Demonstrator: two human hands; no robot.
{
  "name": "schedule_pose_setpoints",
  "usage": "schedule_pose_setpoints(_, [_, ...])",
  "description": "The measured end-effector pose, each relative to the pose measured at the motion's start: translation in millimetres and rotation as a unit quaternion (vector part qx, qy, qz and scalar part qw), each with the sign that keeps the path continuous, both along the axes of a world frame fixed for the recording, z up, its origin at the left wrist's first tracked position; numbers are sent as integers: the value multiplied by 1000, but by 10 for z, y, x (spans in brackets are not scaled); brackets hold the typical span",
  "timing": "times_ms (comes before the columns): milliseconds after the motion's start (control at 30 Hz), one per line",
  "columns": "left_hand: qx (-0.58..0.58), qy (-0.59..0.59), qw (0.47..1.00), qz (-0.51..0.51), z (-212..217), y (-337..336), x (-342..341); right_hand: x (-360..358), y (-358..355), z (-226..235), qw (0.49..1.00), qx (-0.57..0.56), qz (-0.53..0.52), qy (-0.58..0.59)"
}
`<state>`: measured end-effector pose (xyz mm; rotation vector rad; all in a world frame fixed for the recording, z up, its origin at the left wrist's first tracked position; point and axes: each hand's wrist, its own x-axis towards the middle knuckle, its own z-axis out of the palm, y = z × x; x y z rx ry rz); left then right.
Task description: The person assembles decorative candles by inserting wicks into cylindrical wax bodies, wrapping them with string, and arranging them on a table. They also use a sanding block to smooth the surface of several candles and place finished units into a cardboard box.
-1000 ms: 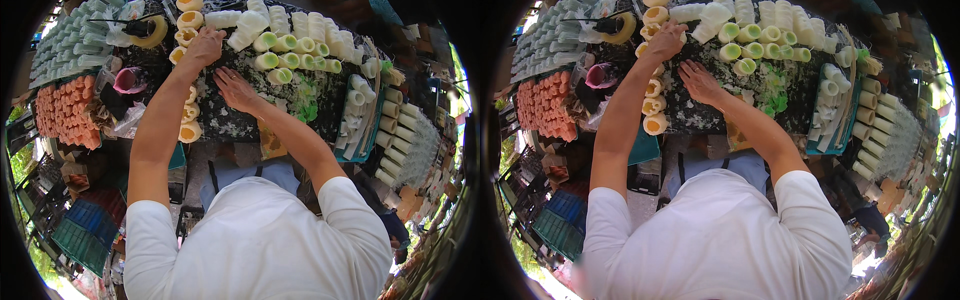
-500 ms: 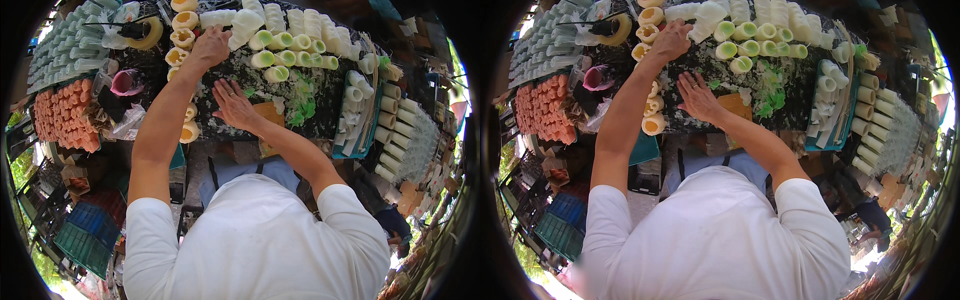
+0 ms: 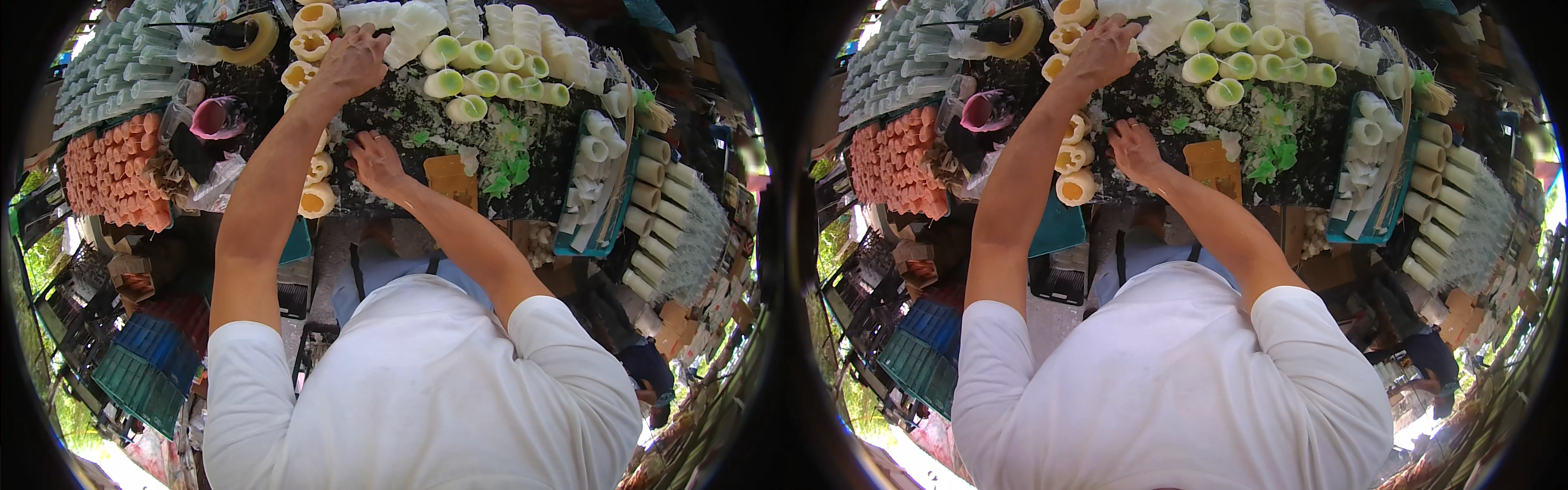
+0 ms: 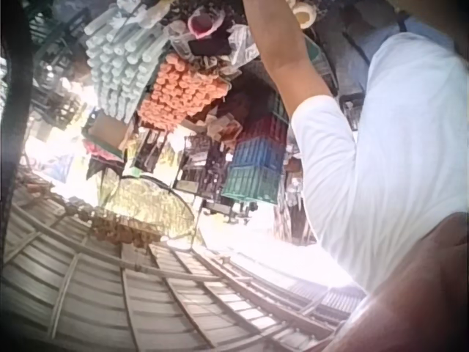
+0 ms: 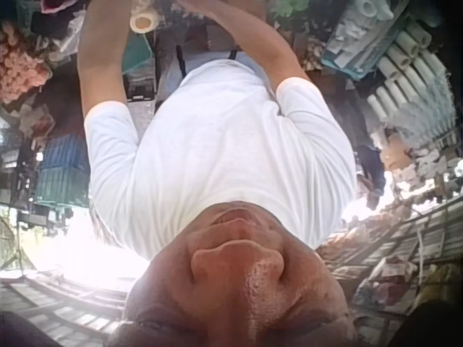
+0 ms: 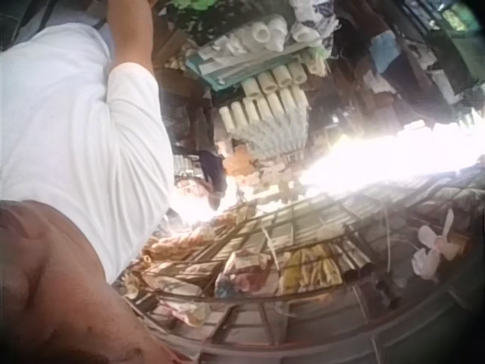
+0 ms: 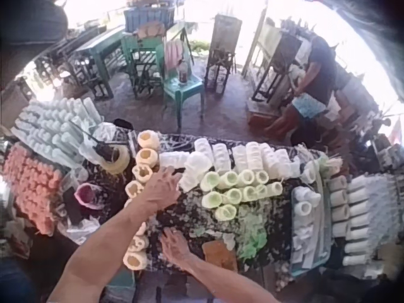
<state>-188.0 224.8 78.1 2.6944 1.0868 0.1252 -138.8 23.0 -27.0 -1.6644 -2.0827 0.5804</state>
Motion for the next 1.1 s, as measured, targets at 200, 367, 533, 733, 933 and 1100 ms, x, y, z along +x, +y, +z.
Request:
schedule_pose_setpoints(200, [47,-178,982,39,356,-368,-320,46,47,-153,999,7,37,-22])
schedule_pose_setpoints(367, [-135,-311,925,171,309,-1944,-626,783,-99,243,993,32,-71,-89])
schedule_pose_setpoints(533, [-47,-77,964,252,-692,-3082,-621,1387,-889,542,976,-87,-163,-117])
schedule_pose_setpoints(733, [-35,21,948,316,-850,-2651,-389,1246,-1352,516,943,-159,-255,-140])
schedule_pose_setpoints(933, [16,17,955,294,-896,-2510,-382,1310,-1344,292,930,-245,-273,-29])
schedule_pose_setpoints(1100, [47,18,953,298,-1060,-2402,-358,1349,-1436,471,946,-179,-254,-94])
